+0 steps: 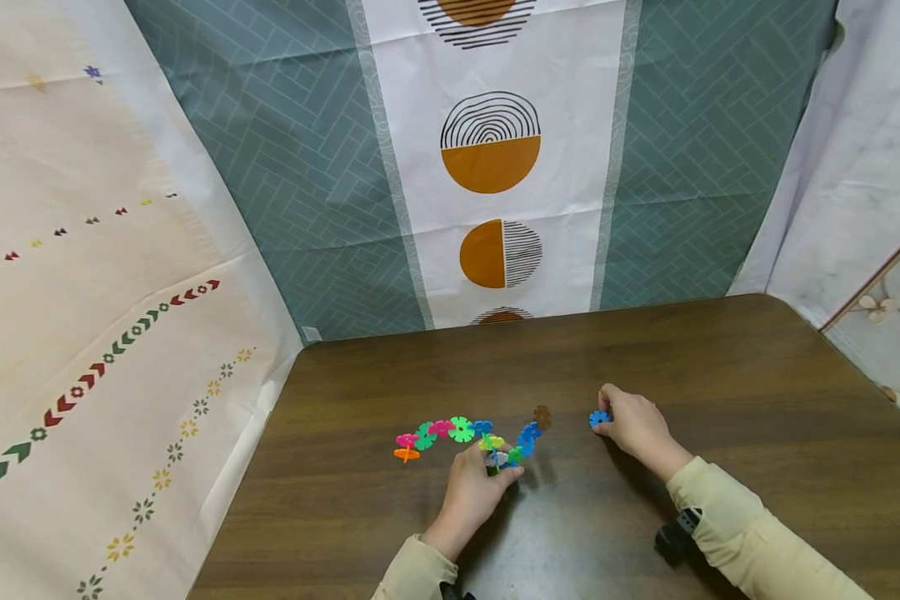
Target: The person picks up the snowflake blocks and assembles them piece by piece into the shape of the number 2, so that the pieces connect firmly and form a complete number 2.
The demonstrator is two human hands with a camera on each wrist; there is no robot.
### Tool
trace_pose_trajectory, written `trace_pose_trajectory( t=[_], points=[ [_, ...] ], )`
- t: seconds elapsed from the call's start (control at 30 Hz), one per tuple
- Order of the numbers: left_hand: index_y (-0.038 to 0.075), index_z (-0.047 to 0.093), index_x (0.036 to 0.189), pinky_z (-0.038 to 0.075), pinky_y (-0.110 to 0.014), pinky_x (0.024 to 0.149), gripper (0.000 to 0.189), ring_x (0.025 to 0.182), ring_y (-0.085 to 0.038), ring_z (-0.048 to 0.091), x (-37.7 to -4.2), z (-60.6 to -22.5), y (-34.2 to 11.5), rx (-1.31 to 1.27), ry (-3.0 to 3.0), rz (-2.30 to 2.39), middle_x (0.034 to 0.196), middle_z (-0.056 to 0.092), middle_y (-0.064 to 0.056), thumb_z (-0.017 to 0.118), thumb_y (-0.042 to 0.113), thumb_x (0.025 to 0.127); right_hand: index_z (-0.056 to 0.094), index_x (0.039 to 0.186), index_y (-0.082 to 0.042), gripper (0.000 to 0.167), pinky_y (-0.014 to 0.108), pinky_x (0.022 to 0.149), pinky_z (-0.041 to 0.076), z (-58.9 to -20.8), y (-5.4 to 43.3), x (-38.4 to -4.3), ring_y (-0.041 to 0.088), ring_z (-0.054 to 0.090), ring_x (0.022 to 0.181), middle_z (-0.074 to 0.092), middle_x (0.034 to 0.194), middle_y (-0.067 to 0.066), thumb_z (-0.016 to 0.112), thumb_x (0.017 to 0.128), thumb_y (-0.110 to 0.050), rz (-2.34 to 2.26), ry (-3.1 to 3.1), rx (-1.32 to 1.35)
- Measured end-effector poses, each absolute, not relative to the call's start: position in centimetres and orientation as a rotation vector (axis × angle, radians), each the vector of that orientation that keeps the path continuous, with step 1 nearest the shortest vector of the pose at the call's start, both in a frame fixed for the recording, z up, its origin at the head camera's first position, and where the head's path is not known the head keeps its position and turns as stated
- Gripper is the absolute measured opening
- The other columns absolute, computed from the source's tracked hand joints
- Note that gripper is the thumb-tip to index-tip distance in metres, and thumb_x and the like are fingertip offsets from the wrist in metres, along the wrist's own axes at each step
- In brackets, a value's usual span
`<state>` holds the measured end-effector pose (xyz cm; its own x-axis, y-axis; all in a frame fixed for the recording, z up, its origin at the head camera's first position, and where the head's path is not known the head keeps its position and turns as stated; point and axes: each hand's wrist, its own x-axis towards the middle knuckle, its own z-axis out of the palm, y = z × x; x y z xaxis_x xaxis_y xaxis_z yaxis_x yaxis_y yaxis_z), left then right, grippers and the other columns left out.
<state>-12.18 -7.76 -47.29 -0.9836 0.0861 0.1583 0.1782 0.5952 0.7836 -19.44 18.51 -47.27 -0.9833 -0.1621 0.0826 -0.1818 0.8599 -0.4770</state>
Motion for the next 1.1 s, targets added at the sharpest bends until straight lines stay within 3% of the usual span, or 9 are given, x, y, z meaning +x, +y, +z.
trace_pose_trajectory(
  t=[0.2, 0.33, 0.47, 0.7, 1.1],
  points=[
    [0.009, 0.071, 0.099, 0.052, -0.034, 0.078, 0.026, 0.090, -0.021, 0.064, -12.3, -47.2, -7.9, -0.217, -2.718, -1.347, 0.091, 0.069, 0.001, 0.082, 0.021, 0.079, 0.063, 0.098, -0.006, 0.020, 0.040, 0.066, 0.050, -46.9, 18.2, -19.1, 0.021, 0.061, 0.075, 0.066, 0.082, 0.002, 0.076, 0.085, -0.012, 0.951, -2.930, 0.309],
    [0.009, 0.071, 0.099, 0.052, -0.033, 0.078, 0.026, 0.088, -0.020, 0.064, -12.4, -47.3, -7.9, -0.217, -2.710, -1.340, 0.090, 0.069, 0.001, 0.083, 0.021, 0.079, 0.066, 0.104, -0.002, 0.017, 0.036, 0.064, 0.054, -46.0, 17.7, -18.7, 0.022, 0.065, 0.073, 0.072, 0.092, 0.009, 0.070, 0.090, -0.010, 1.210, -2.867, 0.336],
    [0.009, 0.071, 0.099, 0.052, -0.033, 0.078, 0.026, 0.088, -0.020, 0.063, -12.5, -47.4, -7.9, -0.211, -2.708, -1.342, 0.090, 0.069, 0.001, 0.083, 0.021, 0.079, 0.064, 0.102, -0.004, 0.012, 0.029, 0.058, 0.053, -45.1, 17.4, -18.2, 0.020, 0.063, 0.064, 0.072, 0.091, 0.011, 0.067, 0.093, -0.011, 1.436, -2.790, 0.359],
    [0.010, 0.071, 0.099, 0.052, -0.033, 0.077, 0.026, 0.088, -0.019, 0.063, -12.3, -47.3, -7.9, -0.204, -2.725, -1.351, 0.091, 0.069, 0.002, 0.083, 0.022, 0.079, 0.062, 0.102, -0.004, 0.011, 0.029, 0.061, 0.055, -43.6, 16.7, -17.2, 0.033, 0.062, 0.061, 0.071, 0.088, 0.012, 0.061, 0.097, -0.013, 1.682, -2.652, 0.468],
    [0.011, 0.071, 0.100, 0.052, -0.035, 0.080, 0.024, 0.091, -0.018, 0.063, -12.2, -47.3, -7.6, -0.188, -2.751, -1.359, 0.092, 0.069, 0.003, 0.081, 0.021, 0.080, 0.060, 0.104, -0.004, 0.010, 0.030, 0.062, 0.054, -42.4, 15.6, -16.2, 0.017, 0.063, 0.059, 0.071, 0.085, 0.003, 0.060, 0.097, -0.011, 1.737, -2.559, 0.522]
  ],
)
